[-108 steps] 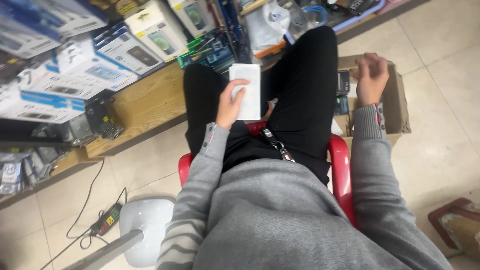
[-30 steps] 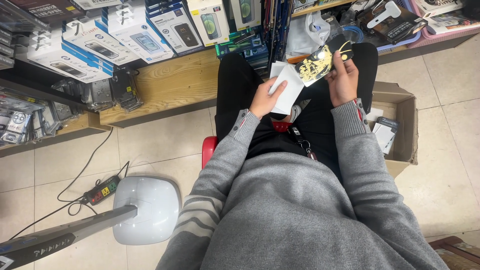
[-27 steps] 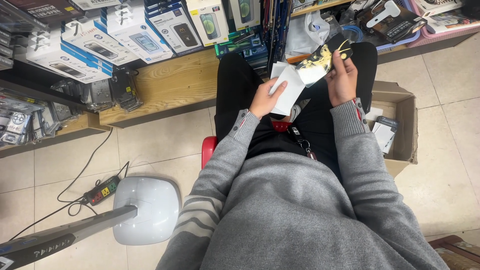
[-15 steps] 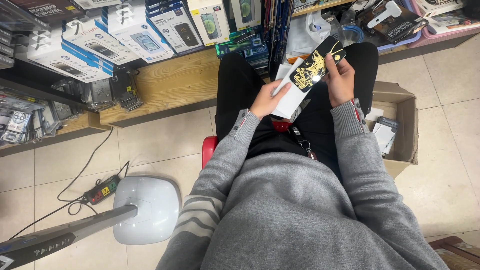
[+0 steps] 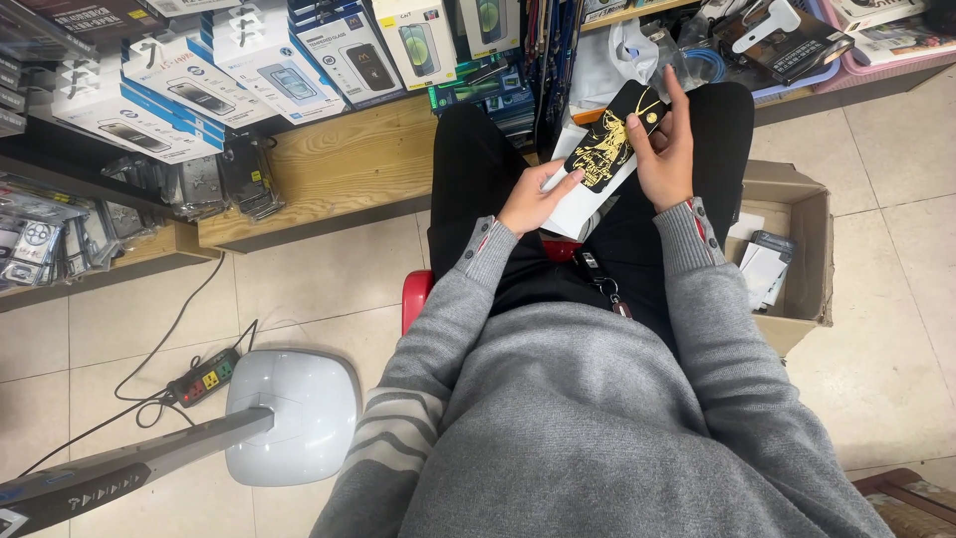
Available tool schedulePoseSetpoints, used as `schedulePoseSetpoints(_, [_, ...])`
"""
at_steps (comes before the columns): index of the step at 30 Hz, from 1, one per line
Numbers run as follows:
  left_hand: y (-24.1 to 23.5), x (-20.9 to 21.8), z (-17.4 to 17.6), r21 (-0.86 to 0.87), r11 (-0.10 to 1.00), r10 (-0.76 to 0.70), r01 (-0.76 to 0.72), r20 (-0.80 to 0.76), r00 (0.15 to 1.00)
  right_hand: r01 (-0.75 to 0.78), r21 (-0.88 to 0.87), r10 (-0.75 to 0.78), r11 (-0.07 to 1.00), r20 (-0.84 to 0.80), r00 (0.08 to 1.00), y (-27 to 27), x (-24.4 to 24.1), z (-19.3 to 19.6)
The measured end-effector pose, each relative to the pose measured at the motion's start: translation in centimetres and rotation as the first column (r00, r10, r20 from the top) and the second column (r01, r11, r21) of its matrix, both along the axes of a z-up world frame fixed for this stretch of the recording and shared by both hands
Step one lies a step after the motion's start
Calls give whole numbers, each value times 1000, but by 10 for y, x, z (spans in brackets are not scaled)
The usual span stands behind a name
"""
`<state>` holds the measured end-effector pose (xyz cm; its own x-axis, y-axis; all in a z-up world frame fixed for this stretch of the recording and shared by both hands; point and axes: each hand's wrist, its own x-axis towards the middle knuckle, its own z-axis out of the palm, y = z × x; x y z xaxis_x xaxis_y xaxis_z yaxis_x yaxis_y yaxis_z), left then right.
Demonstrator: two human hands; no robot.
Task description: The person sits on a red chair and repeatedly picks up small white packets and black boxes from a cardboard box. They open the packets to reveal the boxes, inspect them, and place them back into the box.
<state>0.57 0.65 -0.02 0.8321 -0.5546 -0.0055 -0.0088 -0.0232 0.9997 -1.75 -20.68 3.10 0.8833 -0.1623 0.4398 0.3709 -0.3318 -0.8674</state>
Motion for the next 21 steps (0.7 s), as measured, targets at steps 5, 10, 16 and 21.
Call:
schedulePoseSetpoints(5, [0,0,3,-26,999,45,-46,-36,998,-99,-19,97,995,-64,993,8,-3,8])
schedulePoseSetpoints(10, [-1,1,2,-48,991,118,-124,-100,988,-128,-166,100,978,-167,981,15,-11,22])
schedulePoseSetpoints(16, [-4,-15,21,-135,942,313,-309,10,950,-256,-121,219,959,-255,942,22,-9,15])
schedulePoseSetpoints(21, [-2,-9,13,-149,907,397,-393,-7,918,-371,-90,314,924,-370,874,27,-13,23])
